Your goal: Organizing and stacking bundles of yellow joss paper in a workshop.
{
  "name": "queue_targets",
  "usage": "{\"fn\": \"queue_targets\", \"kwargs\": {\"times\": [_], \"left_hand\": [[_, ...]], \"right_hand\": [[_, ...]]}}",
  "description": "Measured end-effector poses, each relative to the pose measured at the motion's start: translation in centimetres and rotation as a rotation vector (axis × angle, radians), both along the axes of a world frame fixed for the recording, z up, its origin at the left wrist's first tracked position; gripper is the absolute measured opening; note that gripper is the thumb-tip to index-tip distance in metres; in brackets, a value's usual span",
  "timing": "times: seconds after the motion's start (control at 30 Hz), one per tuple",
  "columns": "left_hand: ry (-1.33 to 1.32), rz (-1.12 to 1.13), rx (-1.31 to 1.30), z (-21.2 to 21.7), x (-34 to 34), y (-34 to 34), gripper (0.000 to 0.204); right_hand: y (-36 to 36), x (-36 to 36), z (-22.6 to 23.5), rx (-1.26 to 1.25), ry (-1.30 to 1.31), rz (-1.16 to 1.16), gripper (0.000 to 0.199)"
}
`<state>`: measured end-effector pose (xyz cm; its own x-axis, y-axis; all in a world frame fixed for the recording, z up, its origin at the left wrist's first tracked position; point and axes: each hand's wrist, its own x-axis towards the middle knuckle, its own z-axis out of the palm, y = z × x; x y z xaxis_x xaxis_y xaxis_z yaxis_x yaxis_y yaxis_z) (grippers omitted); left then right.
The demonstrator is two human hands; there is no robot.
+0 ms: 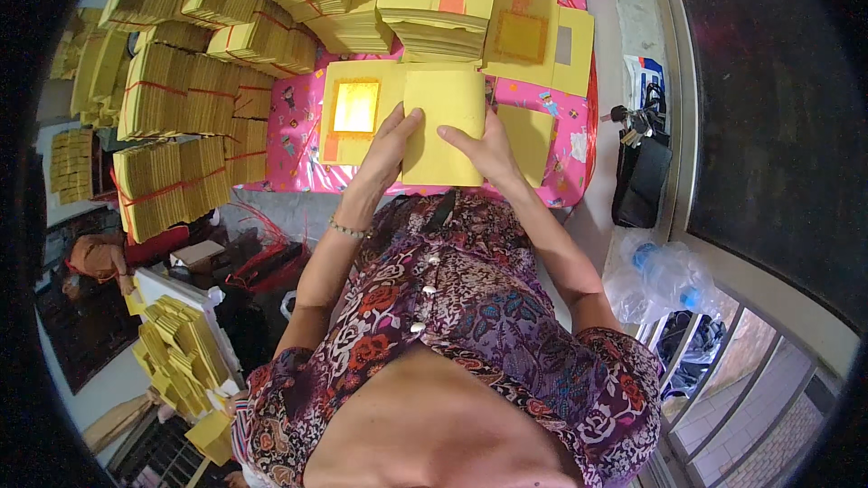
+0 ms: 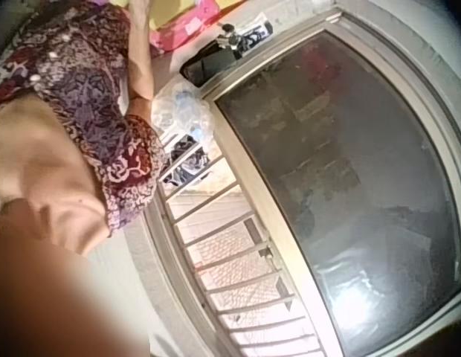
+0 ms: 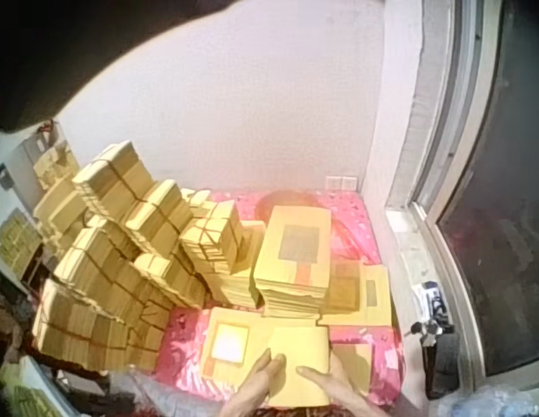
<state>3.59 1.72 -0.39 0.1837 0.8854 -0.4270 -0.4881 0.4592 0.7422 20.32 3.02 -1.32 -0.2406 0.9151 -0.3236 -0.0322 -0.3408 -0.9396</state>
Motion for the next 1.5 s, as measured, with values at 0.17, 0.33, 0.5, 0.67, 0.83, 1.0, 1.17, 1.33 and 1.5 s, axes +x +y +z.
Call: {"fn": "queue_targets", "kwargs": {"times": [0.17,0.33,0.5,0.67,0.83,1.0,1.17,1.33,1.5], "left_hand": [[0.168,0.112,0.21,0.7,0.9,-1.3,0.047],[0.211,0.174,0.385,1.0,1.1,-2.7,0.047],[0.276,0.172,0.49,1.8,1.2,-3.2,0.04],[0.29,0.178,0.512,2.3,1.3,-3.4,0.04],[0.198,0.198,0.421,2.4,1.3,-3.4,0.041],[0.199,0.172,0.358,2.6,1.0,-3.2,0.041],[0.167,0.156,0.234,2.6,0.9,-2.4,0.041],[0.193,0.156,0.207,2.1,1.0,-1.8,0.04],[0.148,0.142,0.179,2.1,0.4,-1.8,0.038]], "right_hand": [[-0.7,-0.2,2.0,0.193,-0.042,0.031,0.056],[-0.8,0.4,2.6,0.219,0.062,0.034,0.05],[-1.4,0.2,3.0,0.296,0.074,0.002,0.046],[-1.7,0.2,3.4,0.282,0.096,-0.02,0.042],[-1.8,0.0,3.9,0.278,0.068,-0.023,0.035],[-1.6,-0.1,4.3,0.244,0.075,-0.032,0.033],[-1.0,-0.8,4.1,0.119,0.105,-0.058,0.036],[-0.5,-1.2,3.5,0.049,0.088,-0.07,0.037],[-0.3,-0.8,3.4,-0.002,0.09,-0.081,0.034]]}}
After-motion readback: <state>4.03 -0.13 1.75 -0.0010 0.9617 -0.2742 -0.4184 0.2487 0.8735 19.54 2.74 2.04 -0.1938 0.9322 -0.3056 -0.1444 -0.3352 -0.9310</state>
